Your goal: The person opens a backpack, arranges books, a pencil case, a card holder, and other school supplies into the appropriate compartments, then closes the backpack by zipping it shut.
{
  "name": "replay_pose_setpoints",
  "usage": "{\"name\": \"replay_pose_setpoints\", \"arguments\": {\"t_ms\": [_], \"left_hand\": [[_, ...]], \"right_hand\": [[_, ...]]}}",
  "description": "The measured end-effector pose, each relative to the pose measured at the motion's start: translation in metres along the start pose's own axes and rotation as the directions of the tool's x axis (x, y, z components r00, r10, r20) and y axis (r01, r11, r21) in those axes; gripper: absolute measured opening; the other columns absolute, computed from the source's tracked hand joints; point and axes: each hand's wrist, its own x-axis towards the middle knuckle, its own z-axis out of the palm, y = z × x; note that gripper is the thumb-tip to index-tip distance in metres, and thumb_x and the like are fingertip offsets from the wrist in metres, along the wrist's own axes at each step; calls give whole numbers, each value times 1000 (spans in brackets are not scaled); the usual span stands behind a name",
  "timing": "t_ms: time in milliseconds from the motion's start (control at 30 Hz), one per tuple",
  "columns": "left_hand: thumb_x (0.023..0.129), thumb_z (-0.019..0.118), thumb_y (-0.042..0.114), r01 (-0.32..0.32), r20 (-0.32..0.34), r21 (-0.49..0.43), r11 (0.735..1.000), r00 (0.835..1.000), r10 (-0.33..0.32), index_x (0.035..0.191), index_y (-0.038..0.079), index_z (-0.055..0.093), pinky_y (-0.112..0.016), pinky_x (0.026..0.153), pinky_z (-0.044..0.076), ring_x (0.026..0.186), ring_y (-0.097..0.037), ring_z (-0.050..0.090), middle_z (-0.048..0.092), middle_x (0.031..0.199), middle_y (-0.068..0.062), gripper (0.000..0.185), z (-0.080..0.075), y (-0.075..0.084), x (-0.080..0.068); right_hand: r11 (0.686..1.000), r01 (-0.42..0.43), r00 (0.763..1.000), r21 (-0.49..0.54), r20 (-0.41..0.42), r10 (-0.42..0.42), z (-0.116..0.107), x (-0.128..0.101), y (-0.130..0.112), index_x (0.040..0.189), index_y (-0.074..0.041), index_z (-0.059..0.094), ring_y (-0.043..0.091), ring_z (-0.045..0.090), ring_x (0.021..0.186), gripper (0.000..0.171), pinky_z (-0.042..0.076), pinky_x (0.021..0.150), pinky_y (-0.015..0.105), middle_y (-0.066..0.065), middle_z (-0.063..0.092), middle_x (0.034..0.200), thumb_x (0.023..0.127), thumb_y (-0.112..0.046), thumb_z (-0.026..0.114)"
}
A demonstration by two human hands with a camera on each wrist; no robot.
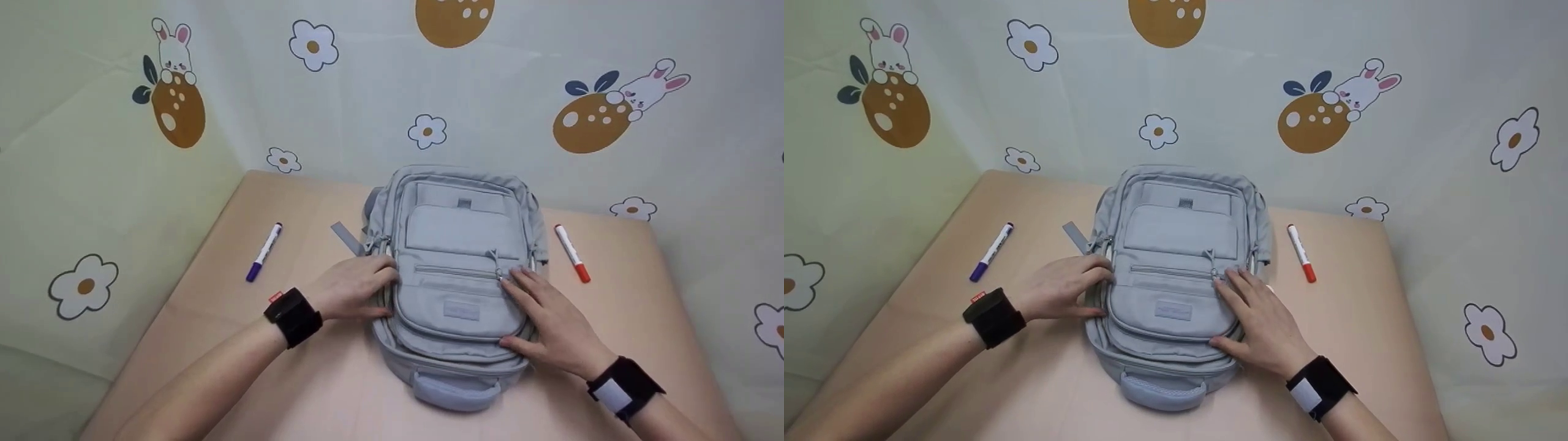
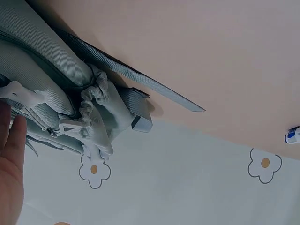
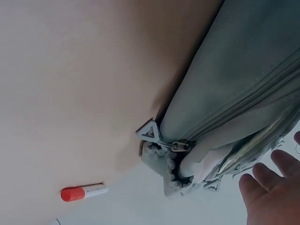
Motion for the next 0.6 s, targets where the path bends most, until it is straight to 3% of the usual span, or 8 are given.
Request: {"name": "replay_pose_setpoints", "arguments": {"t_ms": [233,367,433,500,600], "left_hand": [[84,82,42,-1,-3,-5,1000,1000,1,121,13,58,-37,91,51,105,-20,57,54,126,-4,53,-1,0,2],[90,73,41,16,-16,-13,1000,1000,-16,122,13,60,-37,89,52,103,-20,58,56,124,-4,45,-6,-1,1],[93,67,36,69,-47,-15,998,996,-69,125,12,61,-38,86,53,102,-20,59,59,123,-4,41,-10,-2,3],[94,64,30,156,-95,-20,988,983,-157,128,11,62,-39,86,54,104,-21,61,62,123,-5,39,-13,-5,6],[94,65,20,310,-161,-49,949,936,-314,131,8,63,-42,87,55,108,-25,63,65,123,-7,39,-17,-11,14]], "right_hand": [[1000,-5,1000,10,17,5,0,2,-1,157,-13,41,38,29,149,98,30,116,52,13,33,163,81,-62,79],[1000,-9,999,15,32,9,-1,3,-2,157,-13,41,37,28,150,97,33,112,58,12,31,164,82,-62,77],[1000,-16,999,18,44,15,-2,4,-2,157,-14,41,37,28,150,95,33,112,58,12,31,164,83,-63,75],[999,-31,998,28,52,30,-3,4,-2,156,-14,43,37,29,149,90,32,113,57,11,33,164,86,-62,73],[996,-69,996,58,55,66,-7,6,-3,153,-15,48,35,32,148,79,32,114,54,9,36,162,91,-58,70]]}}
